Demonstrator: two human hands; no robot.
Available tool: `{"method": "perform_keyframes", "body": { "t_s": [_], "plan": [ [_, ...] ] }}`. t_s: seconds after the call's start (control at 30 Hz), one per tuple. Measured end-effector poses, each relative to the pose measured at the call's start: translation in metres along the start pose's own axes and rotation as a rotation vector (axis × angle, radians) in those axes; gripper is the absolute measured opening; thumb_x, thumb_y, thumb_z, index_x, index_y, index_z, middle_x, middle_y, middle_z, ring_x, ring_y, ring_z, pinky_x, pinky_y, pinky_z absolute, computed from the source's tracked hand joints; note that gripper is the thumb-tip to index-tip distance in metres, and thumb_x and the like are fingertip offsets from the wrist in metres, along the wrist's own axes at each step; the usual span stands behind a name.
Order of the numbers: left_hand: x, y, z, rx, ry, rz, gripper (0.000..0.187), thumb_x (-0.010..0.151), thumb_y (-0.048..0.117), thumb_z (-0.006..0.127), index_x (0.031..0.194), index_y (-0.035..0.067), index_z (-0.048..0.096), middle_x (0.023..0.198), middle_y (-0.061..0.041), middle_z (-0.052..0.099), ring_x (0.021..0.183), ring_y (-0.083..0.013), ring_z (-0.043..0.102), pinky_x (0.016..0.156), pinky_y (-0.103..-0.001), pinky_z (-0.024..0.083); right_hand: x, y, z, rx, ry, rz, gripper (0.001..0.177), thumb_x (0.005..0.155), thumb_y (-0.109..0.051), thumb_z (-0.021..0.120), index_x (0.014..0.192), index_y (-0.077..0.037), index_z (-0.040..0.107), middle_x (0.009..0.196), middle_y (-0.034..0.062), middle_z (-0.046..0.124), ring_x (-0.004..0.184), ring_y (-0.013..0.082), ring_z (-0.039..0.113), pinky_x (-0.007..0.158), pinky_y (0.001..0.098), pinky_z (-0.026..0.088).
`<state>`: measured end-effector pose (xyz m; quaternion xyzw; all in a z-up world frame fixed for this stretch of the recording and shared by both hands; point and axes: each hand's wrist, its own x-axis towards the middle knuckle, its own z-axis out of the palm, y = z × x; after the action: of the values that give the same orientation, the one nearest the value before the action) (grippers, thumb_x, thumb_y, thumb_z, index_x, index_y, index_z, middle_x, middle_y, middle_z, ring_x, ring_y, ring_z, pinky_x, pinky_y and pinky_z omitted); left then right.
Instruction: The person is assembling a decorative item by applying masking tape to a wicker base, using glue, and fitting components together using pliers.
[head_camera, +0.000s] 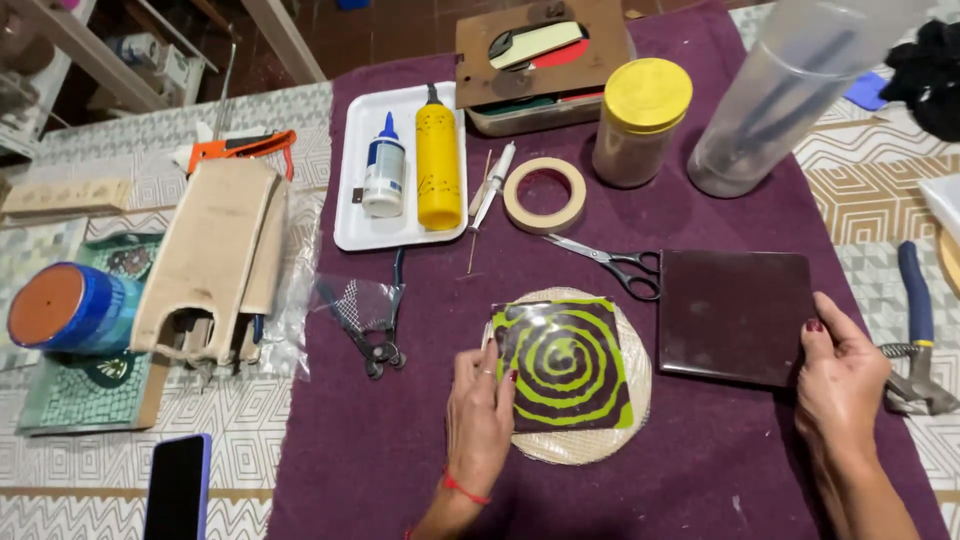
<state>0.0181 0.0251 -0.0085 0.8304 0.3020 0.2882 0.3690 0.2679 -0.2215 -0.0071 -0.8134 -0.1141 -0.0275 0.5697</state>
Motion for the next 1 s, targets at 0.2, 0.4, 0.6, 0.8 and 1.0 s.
{"method": "perform_keyframes", "body": {
  "t_s": [0.2, 0.4, 0.6, 0.8, 1.0],
  "plan": [
    [0.0, -0.004, 0.006, 0.199, -0.072, 0.075, 0.046, 0.087, 0.001, 0.065, 0.133, -0.004, 0.06, 0.119, -0.019, 0.056, 0.087, -0.027, 0.067, 0.07, -0.039, 0.059, 0.002, 0.028, -0.016, 0.098, 0.034, 0.103, 0.038, 0.105, 0.007, 0.052, 0.143, 0.008, 0.056, 0.129, 0.0176, 0.063, 0.108, 0.016, 0.058, 0.094, 0.0219, 0.044],
    [-0.019, -0.028, 0.023, 0.223, -0.062, 0.354, 0.07, 0.092, 0.051, 0.065, 0.136, -0.003, 0.056, 0.153, -0.032, 0.04, 0.143, -0.0479, 0.037, 0.115, -0.07, 0.02, -0.022, 0.046, -0.031, 0.071, 0.075, 0.077, 0.037, 0.108, 0.008, 0.052, 0.144, 0.011, 0.057, 0.127, 0.0174, 0.063, 0.104, 0.0164, 0.057, 0.09, 0.0218, 0.043],
    [-0.018, -0.028, 0.017, 0.272, -0.265, 0.368, 0.11, 0.077, 0.067, 0.079, 0.156, 0.008, 0.031, 0.164, -0.038, 0.012, 0.152, -0.0535, 0.014, 0.111, -0.082, 0.0, -0.033, 0.046, -0.029, -0.119, 0.064, -0.112, 0.029, 0.109, 0.015, 0.061, 0.137, 0.02, 0.063, 0.128, 0.0264, 0.066, 0.104, 0.0262, 0.061, 0.093, 0.0319, 0.047],
    [0.006, -0.036, -0.004, 0.245, -0.544, 0.285, 0.143, 0.073, 0.064, 0.091, 0.158, -0.008, 0.001, 0.165, -0.038, -0.007, 0.152, -0.0541, -0.009, 0.11, -0.079, -0.011, -0.035, 0.03, -0.022, -1.107, 0.092, -0.454, 0.032, 0.099, -0.025, 0.074, 0.129, -0.014, 0.081, 0.133, -0.0019, 0.075, 0.127, 0.0249, 0.059, 0.11, 0.041, 0.044],
    [0.059, -0.038, -0.028, 0.317, -0.609, 0.462, 0.173, 0.046, 0.064, 0.1, 0.158, -0.003, -0.013, 0.169, -0.031, 0.001, 0.156, -0.0446, 0.001, 0.12, -0.066, -0.009, -0.035, -0.032, 0.04, -0.612, -0.585, -0.727, 0.081, 0.076, -0.044, 0.074, 0.145, -0.01, 0.05, 0.152, 0.0126, 0.052, 0.143, 0.0297, 0.045, 0.117, 0.0478, 0.039]
  ]
}}
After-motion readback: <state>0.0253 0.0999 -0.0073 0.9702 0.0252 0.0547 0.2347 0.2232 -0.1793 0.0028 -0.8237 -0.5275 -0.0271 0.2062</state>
